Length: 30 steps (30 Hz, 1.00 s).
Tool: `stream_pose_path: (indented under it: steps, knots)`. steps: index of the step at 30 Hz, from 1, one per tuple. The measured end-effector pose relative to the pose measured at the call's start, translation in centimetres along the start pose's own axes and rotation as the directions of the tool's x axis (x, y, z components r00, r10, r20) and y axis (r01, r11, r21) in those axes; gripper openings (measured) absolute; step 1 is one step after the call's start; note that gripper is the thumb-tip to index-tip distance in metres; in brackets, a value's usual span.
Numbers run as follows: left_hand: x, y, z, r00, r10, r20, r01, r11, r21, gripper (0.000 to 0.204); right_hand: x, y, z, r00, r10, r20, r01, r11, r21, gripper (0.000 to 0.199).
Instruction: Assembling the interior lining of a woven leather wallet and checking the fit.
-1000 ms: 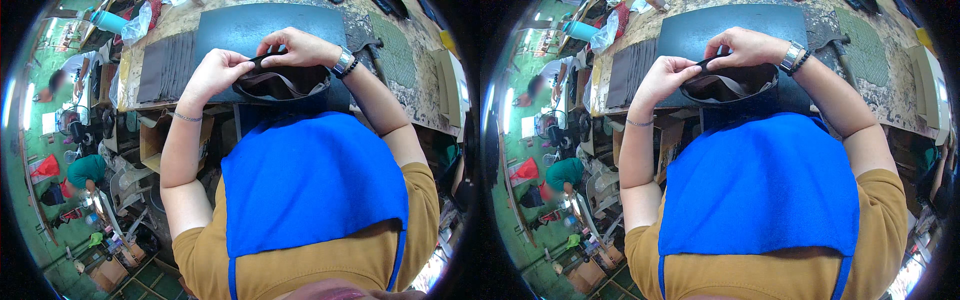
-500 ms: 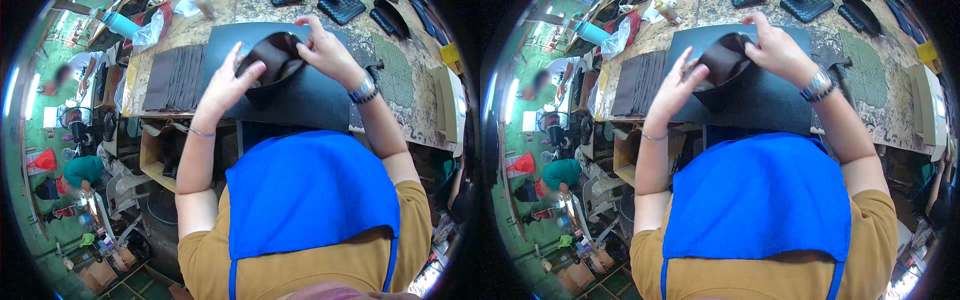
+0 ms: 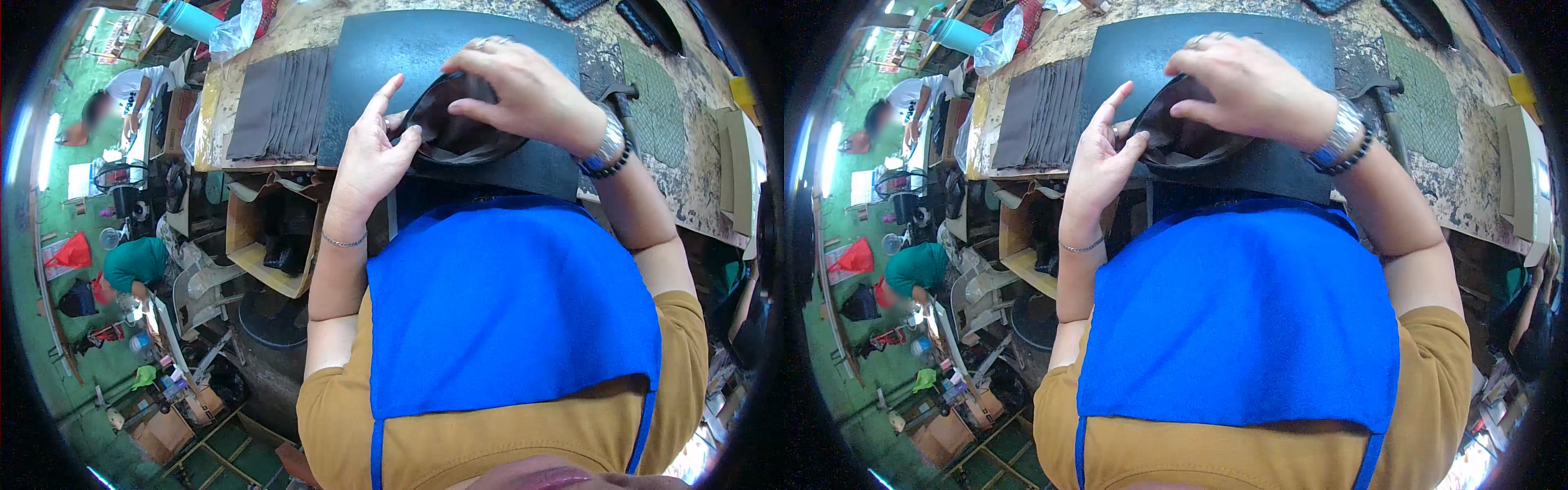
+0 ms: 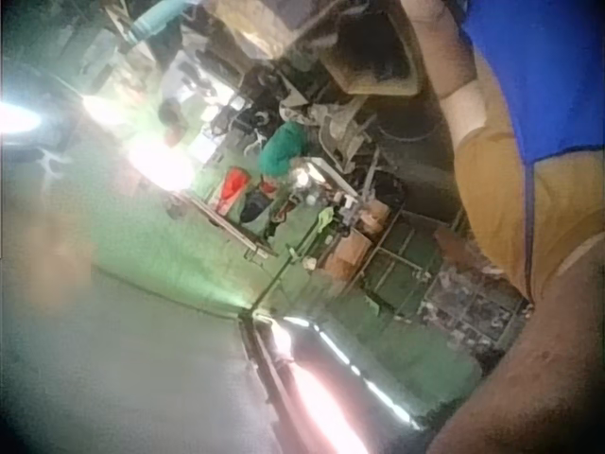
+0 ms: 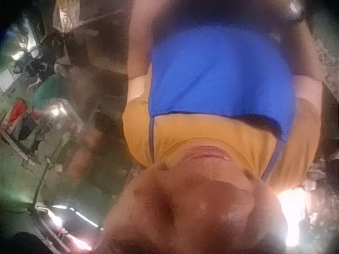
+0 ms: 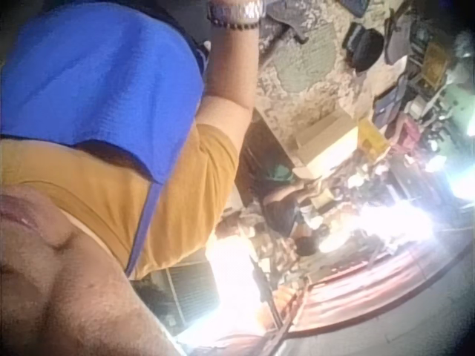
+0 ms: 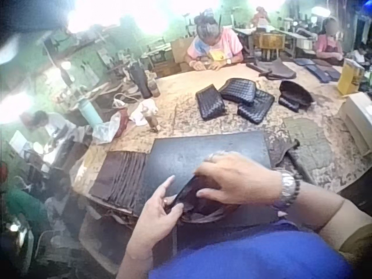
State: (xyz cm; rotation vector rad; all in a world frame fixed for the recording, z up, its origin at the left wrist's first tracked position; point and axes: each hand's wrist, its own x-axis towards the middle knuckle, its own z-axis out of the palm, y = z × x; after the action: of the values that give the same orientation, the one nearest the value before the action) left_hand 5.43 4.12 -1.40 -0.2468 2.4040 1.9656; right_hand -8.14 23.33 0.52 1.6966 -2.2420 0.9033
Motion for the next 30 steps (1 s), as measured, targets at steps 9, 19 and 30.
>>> stream_pose_path:
  steps: [9, 19, 30]
  knots:
    - [-0.5, -1.2, 0.2, 0.995, 0.007, -0.097, -0.001, 0.998, 0.062, 0.055, -0.4, 0.0, 2.2, 0.981, 0.087, 0.172, -0.103, 0.991, 0.088, 0.012]
    - [0.2, -2.1, 0.1, 0.996, 0.064, -0.057, -0.066, 0.997, -0.029, 0.056, -0.9, -0.9, 1.0, 0.966, 0.158, 0.205, -0.181, 0.978, 0.099, 0.014]
    - [-0.4, -1.6, 0.7, 0.996, 0.093, 0.016, -0.086, 0.96, -0.267, 0.059, -0.3, 0.1, 2.3, 0.944, 0.236, 0.229, -0.235, 0.972, -0.032, 0.015]
